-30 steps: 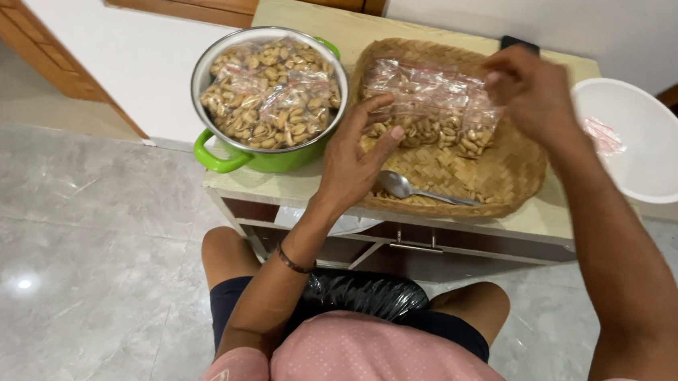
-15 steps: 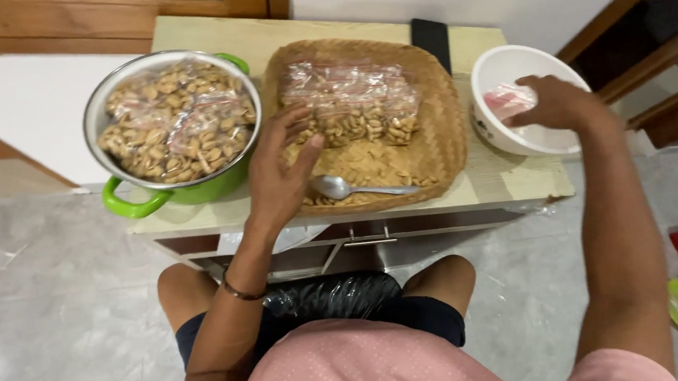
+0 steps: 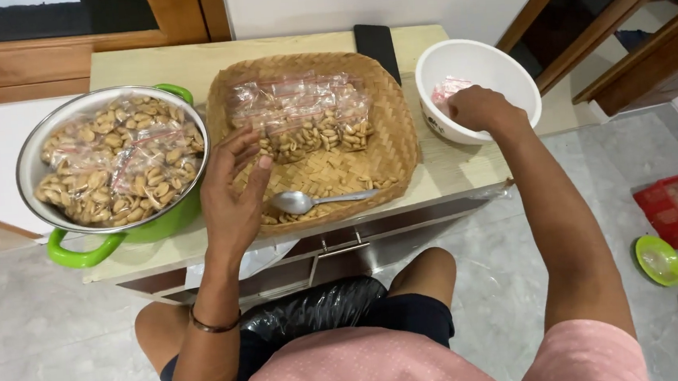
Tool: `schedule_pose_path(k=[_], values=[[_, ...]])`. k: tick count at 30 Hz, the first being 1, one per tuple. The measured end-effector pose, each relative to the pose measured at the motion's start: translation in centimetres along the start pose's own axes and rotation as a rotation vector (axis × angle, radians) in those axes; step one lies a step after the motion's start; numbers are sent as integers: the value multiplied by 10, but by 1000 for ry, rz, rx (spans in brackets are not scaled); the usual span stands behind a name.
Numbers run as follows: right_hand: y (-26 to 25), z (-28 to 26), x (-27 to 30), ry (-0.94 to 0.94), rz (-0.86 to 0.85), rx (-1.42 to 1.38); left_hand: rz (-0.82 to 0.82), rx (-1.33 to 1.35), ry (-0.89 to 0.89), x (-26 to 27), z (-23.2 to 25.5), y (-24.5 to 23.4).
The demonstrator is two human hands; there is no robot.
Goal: Packaging peanuts from a large pot into small individual plastic bags using a spoon.
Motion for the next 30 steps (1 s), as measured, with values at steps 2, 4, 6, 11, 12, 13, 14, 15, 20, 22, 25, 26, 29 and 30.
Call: schedule_pose_path(k=[2,4,6,11,12,13,14,15,20,22,25,26,29,30], values=[[16,11,-12,5,-1,-22,-2,-8,-5,0,-1,-1],[10,6,-3,7,0,-41,0,-16,-10,1,-1,-1],[-15,-15,25,33,-8,-50,-4,-25,-17,1,0,-2],[-45,-16,32,60,131,-56,-3,-27,-18,1,3,-2],[-41,-11,29,64,122,-57,-3,-26,-18,1,3,-2],[-38,-12,30,67,123,-59,-6,-26,-16,2,2,-2],[-35,-15,29,57,92,-76,-2,-30,-17,2,1,-2],[-32,-17,29,46,61,-94,1,-34,-18,2,0,-2],[-38,-21,34,47,124,-118,-1,-46,-15,2,-1,-1],[-38,-18,32,50,162,-129,0,-46,-15,3,-1,0],[-49,-24,40,59,192,-91,0,-61,-18,3,-1,-1],[-48,-27,41,59,142,-83,1,-62,-17,3,-2,-1],[-50,-35,53,66,62,-89,4,-64,-14,3,-2,-1],[-50,-39,57,70,31,-104,6,-68,-14,3,-2,-1]])
Point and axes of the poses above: each hand's wrist, its own x-axis away from the middle knuckle, its own y-axis out of the palm, z = x × y, the point moved 8 cm from there along -x, towards the middle knuckle, and after that the axes turned 1 degree about -x, right-handed, at the moved point
